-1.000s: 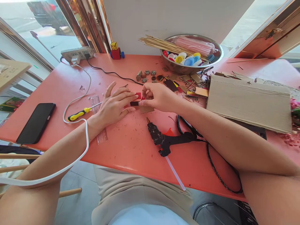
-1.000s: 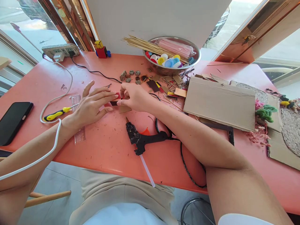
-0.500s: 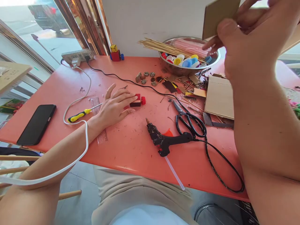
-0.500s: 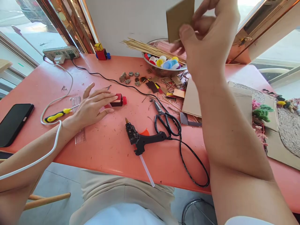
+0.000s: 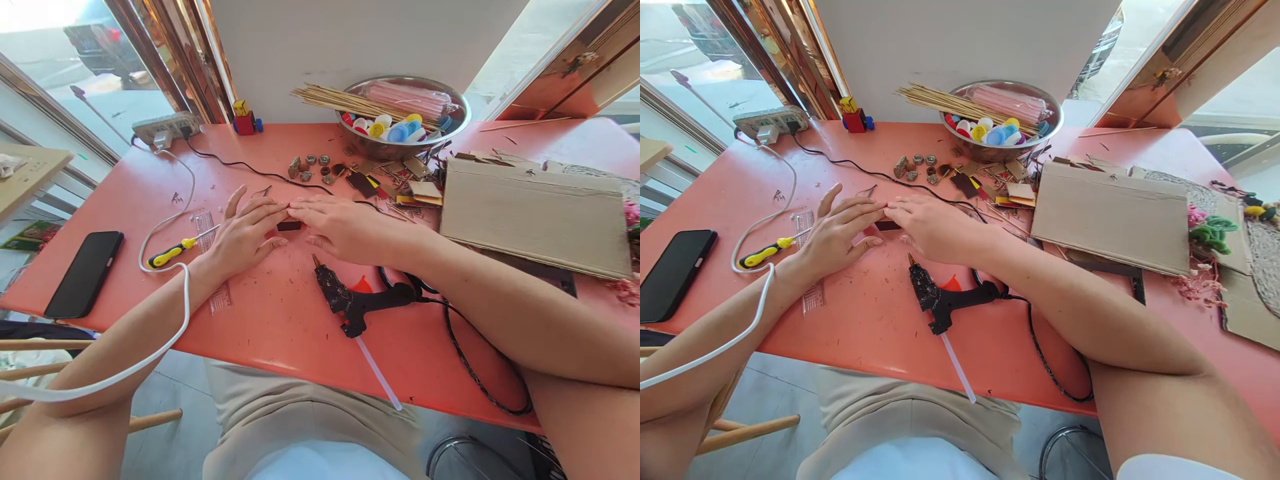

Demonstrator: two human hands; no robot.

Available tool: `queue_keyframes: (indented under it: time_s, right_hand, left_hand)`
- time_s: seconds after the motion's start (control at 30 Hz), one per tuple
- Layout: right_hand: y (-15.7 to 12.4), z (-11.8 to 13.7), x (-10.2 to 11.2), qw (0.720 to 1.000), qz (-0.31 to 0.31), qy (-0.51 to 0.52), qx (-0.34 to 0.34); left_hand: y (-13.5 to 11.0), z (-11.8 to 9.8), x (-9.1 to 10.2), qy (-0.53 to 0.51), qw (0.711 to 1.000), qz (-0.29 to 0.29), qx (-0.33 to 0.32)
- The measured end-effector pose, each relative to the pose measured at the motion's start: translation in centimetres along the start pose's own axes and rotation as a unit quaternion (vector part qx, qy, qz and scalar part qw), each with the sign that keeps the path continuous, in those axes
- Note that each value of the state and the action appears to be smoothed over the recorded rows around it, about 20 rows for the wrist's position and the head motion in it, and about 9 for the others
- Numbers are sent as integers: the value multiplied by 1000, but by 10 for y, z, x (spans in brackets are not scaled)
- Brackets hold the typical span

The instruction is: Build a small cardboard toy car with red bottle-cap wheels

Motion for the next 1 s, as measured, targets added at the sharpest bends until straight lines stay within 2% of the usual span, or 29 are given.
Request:
queue_keyframes:
  time_s: [0.07,0.17,0.3,0.5,0.73,1.0]
  right_hand:
    - [-6,3,-8,999,-19,6,28]
    - [-13,-1,-13,999,-17,-3,27]
    - [-12,-3,-9,1000,-13,-1,22]
    - [-7,-3,-5,1000,-11,7,18]
    - [-6,-5,-7,999,-22,18,22]
    - [-12,-9,-12,999,-14,27,26]
  left_hand:
    - [2,-1,1,-6,1000,0,-1]
    - [4,0,2,-20,1000,9,9]
    - [1,8,6,-29,999,18,32]
    - [-3,21,21,-17,999,-20,43]
    - [-2,15,9,-16,999,0,31]
    - [-2,14,10,-26,999,1,26]
Point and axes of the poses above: each hand's wrist, its own y-axis towards the middle knuckle, its own x-axis out of the back of the hand, z = x × y, the point moved 8 cm from there along y, towards the middle knuckle, and after that the axes turned 3 degrees about -z, right-handed, at the moved point
